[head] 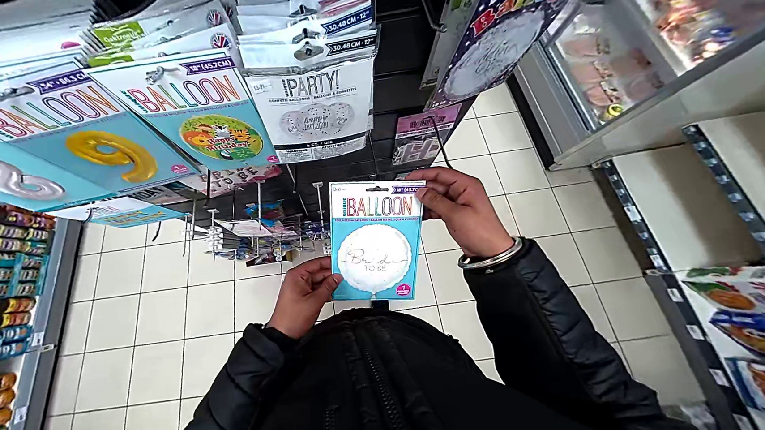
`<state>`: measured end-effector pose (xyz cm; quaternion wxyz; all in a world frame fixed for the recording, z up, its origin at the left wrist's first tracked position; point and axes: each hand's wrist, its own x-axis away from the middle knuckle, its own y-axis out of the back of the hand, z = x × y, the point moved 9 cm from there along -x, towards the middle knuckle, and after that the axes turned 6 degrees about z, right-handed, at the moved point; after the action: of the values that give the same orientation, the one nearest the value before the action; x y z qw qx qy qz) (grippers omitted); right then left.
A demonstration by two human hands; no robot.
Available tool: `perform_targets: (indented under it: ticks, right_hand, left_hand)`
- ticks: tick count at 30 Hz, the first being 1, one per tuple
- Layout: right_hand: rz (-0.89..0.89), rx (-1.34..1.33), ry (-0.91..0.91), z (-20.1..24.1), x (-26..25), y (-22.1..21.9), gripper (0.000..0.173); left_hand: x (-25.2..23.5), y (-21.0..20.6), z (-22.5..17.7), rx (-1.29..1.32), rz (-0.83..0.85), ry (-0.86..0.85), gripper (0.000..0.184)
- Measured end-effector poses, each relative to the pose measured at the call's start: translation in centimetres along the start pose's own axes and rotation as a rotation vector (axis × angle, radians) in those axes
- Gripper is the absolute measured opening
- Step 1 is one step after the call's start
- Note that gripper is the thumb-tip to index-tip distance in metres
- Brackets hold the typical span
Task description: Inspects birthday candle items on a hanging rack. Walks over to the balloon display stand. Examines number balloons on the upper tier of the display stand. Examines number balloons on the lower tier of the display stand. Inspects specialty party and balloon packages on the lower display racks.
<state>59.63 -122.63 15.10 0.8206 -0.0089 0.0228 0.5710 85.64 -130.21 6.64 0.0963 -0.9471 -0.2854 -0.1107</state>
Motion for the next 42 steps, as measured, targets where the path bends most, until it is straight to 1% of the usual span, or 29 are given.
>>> perform_targets:
  ticks: [7,11,14,18,22,25,31,37,42]
  right_hand:
    - [0.075,0.03,-0.009,-2.2,-0.9,2.3,0.03]
    - [0.094,0.051,-0.023,-2.6,-1.3,3.3,0.029]
    - [0.094,0.058,-0.032,-3.0,-1.9,3.6,0.028]
    - [0.081,0.068,-0.055,-4.3,-2.3,3.3,0.027]
    - [0.047,0.122,-0.103,-7.7,-2.5,3.2,0.027]
    - [-0.02,0.163,-0.124,-9.5,-3.0,3.7,0.025]
    - [-0.11,0.229,-0.102,-11.3,-4.9,4.4,0.025]
    - [-0.124,0.362,-0.045,-12.2,-6.8,4.2,0.024]
    - [-0.127,0.4,-0.023,-12.0,-7.2,4.4,0.023]
  left_hand:
    - [-1.1,-2.8,2.2,0.016,-0.077,0.028,0.028]
    - [-1.6,-3.8,2.1,0.012,-0.086,0.037,0.028]
    - [-2.0,-3.7,2.2,0.004,-0.092,0.038,0.026]
    - [-2.5,-3.2,3.1,0.014,-0.111,0.043,0.03]
    - [-2.6,-2.5,4.1,-0.058,-0.158,0.032,0.055]
    - [-2.2,-1.6,4.2,-0.048,-0.203,0.05,0.062]
    - [-1.9,-0.8,4.7,-0.014,-0.231,0.048,0.062]
    - [-2.2,-0.6,4.7,0.0,-0.226,0.059,0.06]
    - [-2.8,-0.3,4.3,-0.012,-0.233,0.041,0.058]
